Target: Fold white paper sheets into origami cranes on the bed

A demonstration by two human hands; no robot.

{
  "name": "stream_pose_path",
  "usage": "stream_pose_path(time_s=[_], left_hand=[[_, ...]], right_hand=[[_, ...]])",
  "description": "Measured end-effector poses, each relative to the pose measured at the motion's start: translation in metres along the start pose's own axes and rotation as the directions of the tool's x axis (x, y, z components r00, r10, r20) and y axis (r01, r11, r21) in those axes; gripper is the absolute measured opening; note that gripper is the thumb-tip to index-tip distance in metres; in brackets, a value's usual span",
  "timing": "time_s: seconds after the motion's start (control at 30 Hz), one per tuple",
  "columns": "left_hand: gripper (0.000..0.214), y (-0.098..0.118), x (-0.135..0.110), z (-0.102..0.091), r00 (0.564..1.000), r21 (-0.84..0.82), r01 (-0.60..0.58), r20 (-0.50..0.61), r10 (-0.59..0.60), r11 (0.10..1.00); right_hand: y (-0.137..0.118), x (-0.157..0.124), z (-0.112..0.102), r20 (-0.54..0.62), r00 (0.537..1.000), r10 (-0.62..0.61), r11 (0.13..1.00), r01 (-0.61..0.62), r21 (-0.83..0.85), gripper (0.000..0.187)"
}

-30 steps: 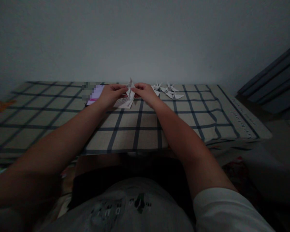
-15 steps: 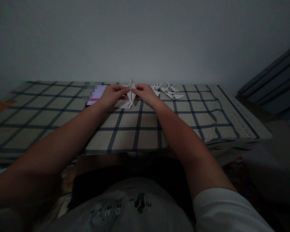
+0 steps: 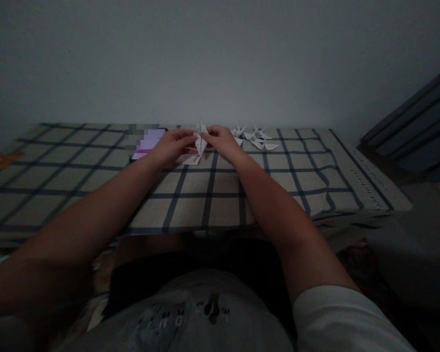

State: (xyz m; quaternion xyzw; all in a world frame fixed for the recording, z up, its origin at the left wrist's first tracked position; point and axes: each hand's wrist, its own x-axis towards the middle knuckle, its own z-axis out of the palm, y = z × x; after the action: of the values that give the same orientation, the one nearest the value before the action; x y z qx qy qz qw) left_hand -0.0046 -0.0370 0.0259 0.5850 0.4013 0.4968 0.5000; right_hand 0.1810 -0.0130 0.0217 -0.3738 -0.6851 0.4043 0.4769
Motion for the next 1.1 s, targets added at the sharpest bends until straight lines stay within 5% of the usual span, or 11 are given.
stream_pose_path(time_s=[0.3,0.53,1.1], left_hand=[[0.030,-0.003,0.002,-0.001,0.999,0.091,-0.019,-0.035,0.022,0.996],[0.060,-0.006,0.004,-0.002,0.999,0.026,-0.040,0.020,0.040,0.999],[0.073,-0.004,0.002,0.000,1.000,0.034,0.008,0.029,-0.009,0.999]], right_hand=[[0.001,0.000,-0.001,0.043,0.999,0.001,1.000,-0.001,-0.010,0.022],[0.014,0.005,-0.004,-0.001,0.993,-0.115,0.991,0.115,-0.076,0.026],[0.007,0.002,-0.002,-0.041,0.994,-0.102,0.993,0.100,-0.068,0.028]])
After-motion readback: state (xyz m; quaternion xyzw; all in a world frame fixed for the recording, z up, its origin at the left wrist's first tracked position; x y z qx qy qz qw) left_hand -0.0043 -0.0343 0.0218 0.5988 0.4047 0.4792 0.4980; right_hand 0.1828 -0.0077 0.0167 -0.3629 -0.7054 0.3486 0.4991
